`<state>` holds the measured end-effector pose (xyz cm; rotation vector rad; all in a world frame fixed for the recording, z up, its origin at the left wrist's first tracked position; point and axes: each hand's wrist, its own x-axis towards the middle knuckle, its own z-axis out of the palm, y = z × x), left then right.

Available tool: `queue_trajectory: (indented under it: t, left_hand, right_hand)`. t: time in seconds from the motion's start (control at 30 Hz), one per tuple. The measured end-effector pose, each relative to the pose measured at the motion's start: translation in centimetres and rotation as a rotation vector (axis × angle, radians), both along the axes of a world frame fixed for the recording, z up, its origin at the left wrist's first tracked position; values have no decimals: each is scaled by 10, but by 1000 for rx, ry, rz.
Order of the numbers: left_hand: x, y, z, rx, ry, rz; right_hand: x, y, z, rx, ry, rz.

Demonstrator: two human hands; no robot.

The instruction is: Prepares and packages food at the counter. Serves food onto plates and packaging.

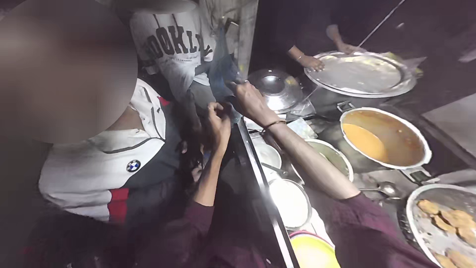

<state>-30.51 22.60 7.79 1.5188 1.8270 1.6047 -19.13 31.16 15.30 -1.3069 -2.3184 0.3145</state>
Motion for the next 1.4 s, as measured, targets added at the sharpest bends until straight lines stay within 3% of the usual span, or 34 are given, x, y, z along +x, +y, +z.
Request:
queue_trajectory:
  t: [0.2,0.37,0.47,0.6,0.8,0.97,1.13,1.23,1.3,1.4]
  left_hand:
    - [-22,1,-6,220,30,-38]
    - [-23,-6,-1,193,64,-3]
    - [-21,-10,2,271,74,12]
    - [-11,-25,14,415,-26,-8]
    - [4,-36,32,459,35,-560]
    - [17,-24,19,466,128,-621]
    - [22,-47,11,302,98,-717]
    - [20,-62,-1,168,-84,-868]
    - [19,-75,-9,48,-360,-929]
    - [6,-98,-26,-265,-657,-825]
  right_hand:
    - [8,-19,5,158,397,-47]
    - [17,-33,12,-159,1179,77]
    - [29,-47,17,-263,1385,130]
    - [55,-92,19,-213,1372,66]
    - [94,-142,-21,-45,1186,132]
    - [108,-157,-35,93,1284,49]
    - [116,-171,-37,-52,1407,-75]
    - [121,-172,-41,-107,1429,-153]
    - [123,-175,-44,-184,1468,-222]
    - [109,-198,-48,-377,1574,-432]
